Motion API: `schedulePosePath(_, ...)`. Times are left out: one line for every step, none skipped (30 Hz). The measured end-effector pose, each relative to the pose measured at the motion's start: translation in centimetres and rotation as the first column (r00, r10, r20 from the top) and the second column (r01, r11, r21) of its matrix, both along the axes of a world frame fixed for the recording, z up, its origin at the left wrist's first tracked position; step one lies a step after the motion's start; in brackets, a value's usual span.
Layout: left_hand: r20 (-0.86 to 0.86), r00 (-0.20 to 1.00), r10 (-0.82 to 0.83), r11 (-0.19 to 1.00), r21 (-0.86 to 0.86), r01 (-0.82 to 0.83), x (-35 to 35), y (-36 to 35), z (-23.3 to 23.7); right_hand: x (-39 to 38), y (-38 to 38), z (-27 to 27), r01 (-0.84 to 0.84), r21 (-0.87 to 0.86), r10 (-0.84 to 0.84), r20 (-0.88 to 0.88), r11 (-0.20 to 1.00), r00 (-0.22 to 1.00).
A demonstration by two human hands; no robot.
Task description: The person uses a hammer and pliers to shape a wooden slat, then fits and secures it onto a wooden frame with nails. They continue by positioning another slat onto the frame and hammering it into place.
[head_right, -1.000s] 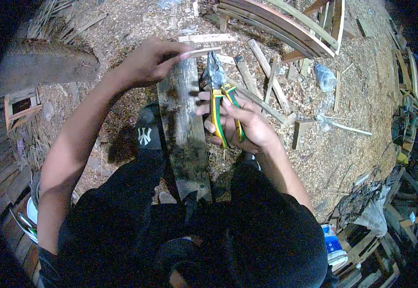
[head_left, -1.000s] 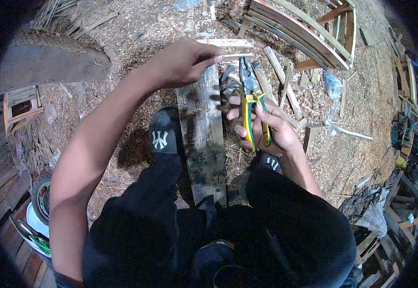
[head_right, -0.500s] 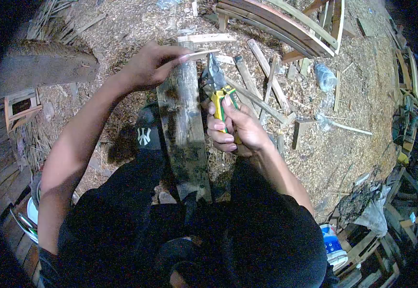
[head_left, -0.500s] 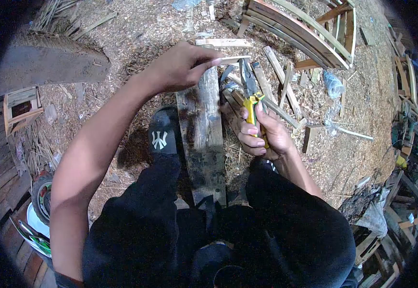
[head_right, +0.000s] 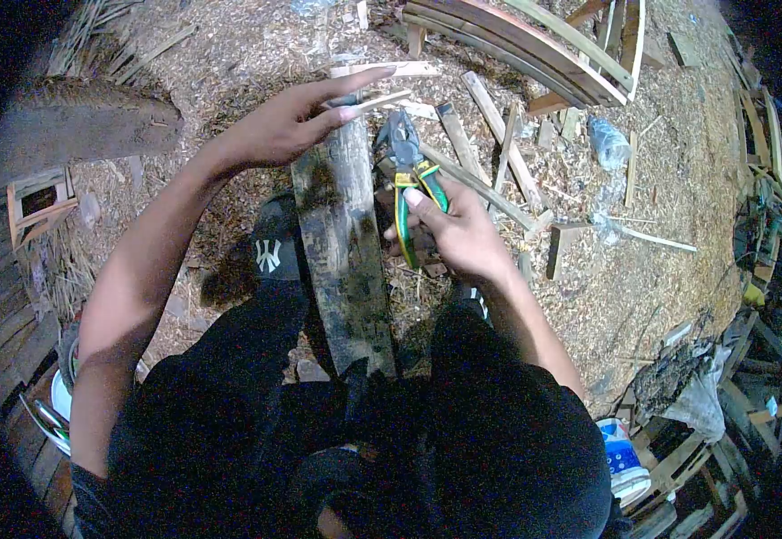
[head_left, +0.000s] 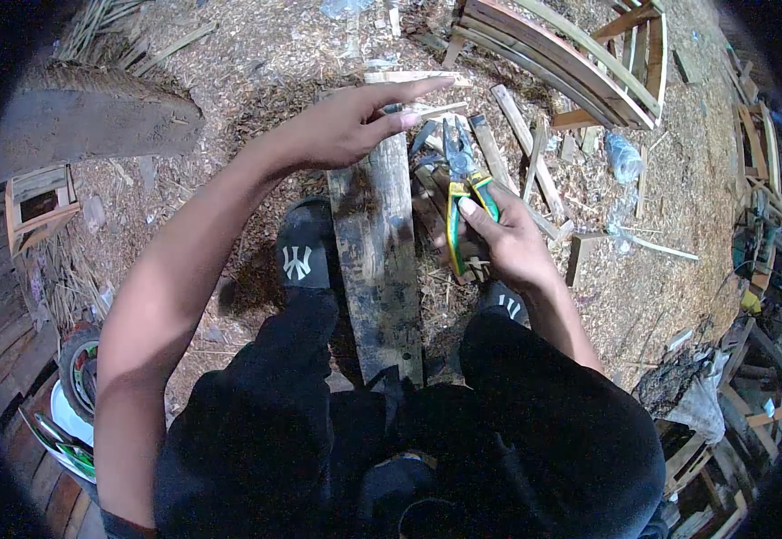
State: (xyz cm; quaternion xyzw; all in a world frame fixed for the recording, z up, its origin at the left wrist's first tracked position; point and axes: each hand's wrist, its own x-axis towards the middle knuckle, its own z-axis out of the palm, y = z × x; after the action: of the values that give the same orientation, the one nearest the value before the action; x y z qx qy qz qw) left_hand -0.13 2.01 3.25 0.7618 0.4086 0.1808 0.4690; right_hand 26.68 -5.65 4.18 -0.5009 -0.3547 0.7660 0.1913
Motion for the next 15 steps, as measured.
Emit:
schedulePosePath(0.000, 1.000, 0.002, 1.000, 0.000, -0.002, -0.1, 0.0, 0.1, 0.1, 0.0, -0.2, -0.051, 0.076, 0.050, 0.015, 0.996, 0.999)
schedulePosePath(-0.016, 1.000, -0.013, 1.000, -0.028, 0.013, -0.1, 0.1, 0.1, 0.2, 0.0, -0.4, -0.102, 0.151, 0.097, 0.034, 0.983, 0.995)
schedulePosePath(-0.031, 0.999, -0.029, 0.998, -0.055, 0.027, -0.1, 0.2, 0.0, 0.3, 0.1, -0.4, -0.102, 0.151, 0.098, 0.034, 0.983, 0.995)
schedulePosePath(-0.031, 0.999, -0.029, 0.998, -0.056, 0.027, -0.2, 0.2, -0.3, 0.3, 0.2, -0.4, -0.122, 0.146, 0.114, 0.059, 0.982, 0.992)
schedulePosePath(-0.013, 1.000, -0.025, 1.000, 0.004, 0.025, -0.1, 0.1, -0.6, 0.3, 0.3, -0.4, -0.141, 0.140, 0.130, 0.082, 0.980, 0.988)
schedulePosePath(0.005, 1.000, -0.021, 0.998, 0.065, 0.021, -0.1, 0.0, -0.8, 0.1, 0.2, -0.1, -0.140, 0.140, 0.130, 0.082, 0.980, 0.988)
schedulePosePath(0.005, 1.000, -0.021, 0.998, 0.065, 0.021, -0.1, 0.0, -1.0, -0.2, 0.2, 0.5, -0.068, 0.110, 0.063, 0.049, 0.992, 0.997)
schedulePosePath(0.053, 0.999, -0.010, 0.997, 0.075, 0.006, 0.0, 0.1, -1.2, -0.4, 0.1, 0.8, 0.003, 0.078, -0.004, 0.019, 0.997, 1.000)
schedulePosePath(0.101, 0.995, 0.001, 0.996, 0.085, -0.010, 0.1, 0.1, -1.2, -0.4, 0.2, 0.7, 0.002, 0.077, -0.004, 0.019, 0.997, 1.000)
schedulePosePath(0.102, 0.995, 0.001, 0.996, 0.085, -0.010, 0.1, 0.1, -1.2, -0.2, 0.3, 0.6, -0.011, 0.101, 0.007, 0.033, 0.995, 0.999)
schedulePosePath(0.096, 0.995, 0.006, 0.997, 0.077, -0.014, 0.1, 0.2, -1.1, -0.1, 0.3, 0.5, -0.024, 0.125, 0.018, 0.047, 0.992, 0.999)
schedulePosePath(0.091, 0.996, 0.010, 0.997, 0.070, -0.017, 0.1, 0.2, -1.1, 0.0, 0.4, 0.3, -0.024, 0.125, 0.018, 0.048, 0.992, 0.999)
schedulePosePath(0.091, 0.996, 0.010, 0.997, 0.069, -0.016, 0.1, 0.2, -1.1, 0.2, 0.5, 0.1, -0.067, 0.173, 0.054, 0.080, 0.983, 0.995)
schedulePosePath(0.075, 0.997, 0.008, 0.997, 0.075, -0.014, 0.2, 0.2, -1.1, 0.2, 0.5, 0.0, -0.112, 0.219, 0.089, 0.113, 0.969, 0.990)
schedulePosePath(0.058, 0.998, 0.007, 0.997, 0.080, -0.011, 0.2, 0.2, -1.1, 0.2, 0.5, 0.0, -0.112, 0.219, 0.089, 0.112, 0.969, 0.990)
